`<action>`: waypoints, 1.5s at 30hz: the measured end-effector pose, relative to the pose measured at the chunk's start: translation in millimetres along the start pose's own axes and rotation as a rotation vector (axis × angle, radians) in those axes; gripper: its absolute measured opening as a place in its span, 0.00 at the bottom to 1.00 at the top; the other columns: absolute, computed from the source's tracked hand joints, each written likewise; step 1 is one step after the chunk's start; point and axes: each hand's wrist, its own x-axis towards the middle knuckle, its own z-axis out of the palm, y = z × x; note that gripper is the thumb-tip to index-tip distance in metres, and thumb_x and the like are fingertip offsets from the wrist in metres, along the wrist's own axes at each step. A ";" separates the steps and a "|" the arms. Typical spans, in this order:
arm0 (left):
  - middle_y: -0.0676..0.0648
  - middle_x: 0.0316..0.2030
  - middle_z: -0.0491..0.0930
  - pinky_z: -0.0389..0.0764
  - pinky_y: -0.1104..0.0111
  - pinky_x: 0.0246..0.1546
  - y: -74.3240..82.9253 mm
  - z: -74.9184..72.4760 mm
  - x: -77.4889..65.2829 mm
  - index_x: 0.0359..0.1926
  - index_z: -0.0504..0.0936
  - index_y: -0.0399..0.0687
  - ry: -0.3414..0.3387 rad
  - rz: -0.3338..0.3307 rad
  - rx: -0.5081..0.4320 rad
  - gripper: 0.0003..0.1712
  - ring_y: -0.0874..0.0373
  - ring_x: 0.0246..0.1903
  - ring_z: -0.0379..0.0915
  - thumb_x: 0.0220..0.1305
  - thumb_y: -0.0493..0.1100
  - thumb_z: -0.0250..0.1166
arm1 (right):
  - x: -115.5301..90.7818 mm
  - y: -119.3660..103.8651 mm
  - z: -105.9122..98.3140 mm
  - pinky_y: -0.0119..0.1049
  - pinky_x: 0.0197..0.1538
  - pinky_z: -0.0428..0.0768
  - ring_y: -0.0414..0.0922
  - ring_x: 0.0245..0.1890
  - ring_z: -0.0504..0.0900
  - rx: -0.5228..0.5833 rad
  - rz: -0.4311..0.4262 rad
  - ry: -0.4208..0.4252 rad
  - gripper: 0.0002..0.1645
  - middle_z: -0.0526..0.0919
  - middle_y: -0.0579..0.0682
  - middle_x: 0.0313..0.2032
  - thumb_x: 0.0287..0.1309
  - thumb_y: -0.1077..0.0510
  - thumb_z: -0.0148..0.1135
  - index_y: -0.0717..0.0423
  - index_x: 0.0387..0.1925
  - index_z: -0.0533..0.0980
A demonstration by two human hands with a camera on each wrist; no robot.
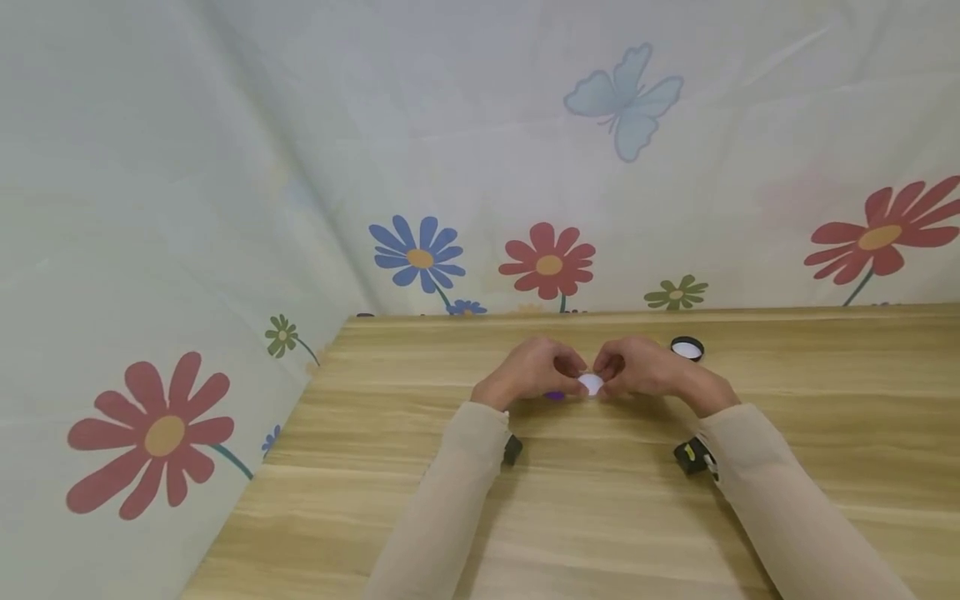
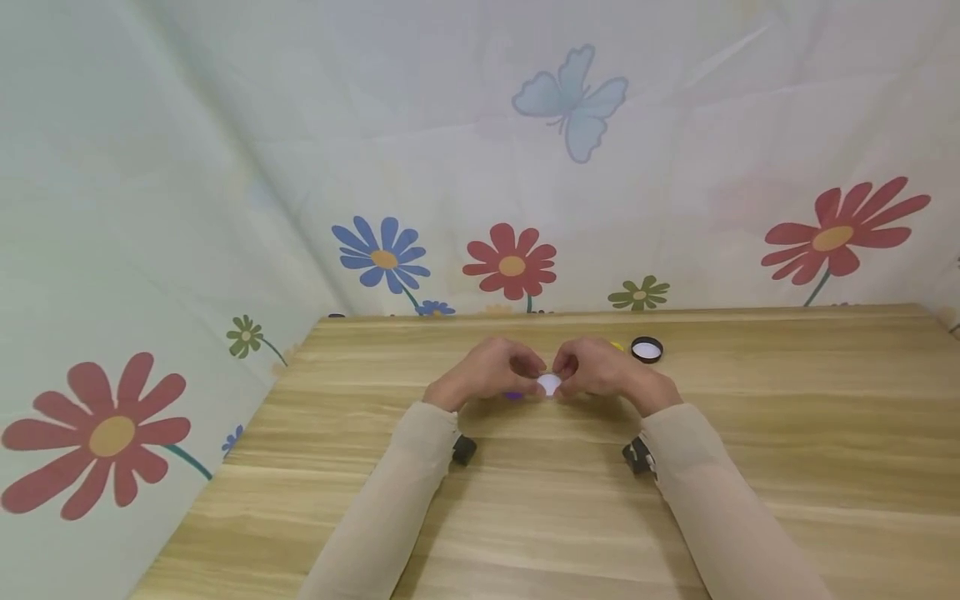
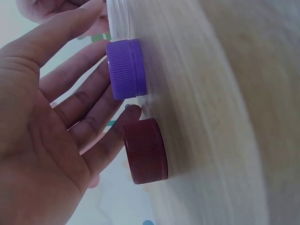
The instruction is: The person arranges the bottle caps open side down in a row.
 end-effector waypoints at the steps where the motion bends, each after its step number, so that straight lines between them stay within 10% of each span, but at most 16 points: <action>1: 0.58 0.40 0.89 0.80 0.73 0.48 -0.3 0.9 0.3 0.50 0.91 0.47 0.008 -0.003 -0.002 0.17 0.67 0.40 0.82 0.62 0.47 0.81 | -1.4 0.5 -0.4 0.39 0.42 0.81 0.47 0.38 0.81 -0.008 0.000 0.006 0.19 0.86 0.51 0.39 0.59 0.61 0.78 0.65 0.48 0.81; 19: 0.49 0.55 0.87 0.80 0.68 0.54 21.8 18.3 30.4 0.63 0.86 0.46 0.159 -0.010 0.052 0.26 0.58 0.51 0.84 0.66 0.49 0.77 | -20.6 22.3 -13.4 0.58 0.52 0.83 0.60 0.45 0.85 -0.067 -0.026 0.326 0.17 0.86 0.66 0.46 0.64 0.64 0.73 0.72 0.50 0.81; 45: 0.50 0.55 0.88 0.78 0.68 0.56 41.4 31.5 56.0 0.63 0.86 0.49 0.140 -0.039 0.183 0.23 0.57 0.55 0.81 0.70 0.46 0.74 | -15.8 32.9 -20.2 0.64 0.60 0.78 0.68 0.57 0.80 -0.116 0.038 0.296 0.22 0.83 0.71 0.56 0.64 0.66 0.71 0.72 0.57 0.79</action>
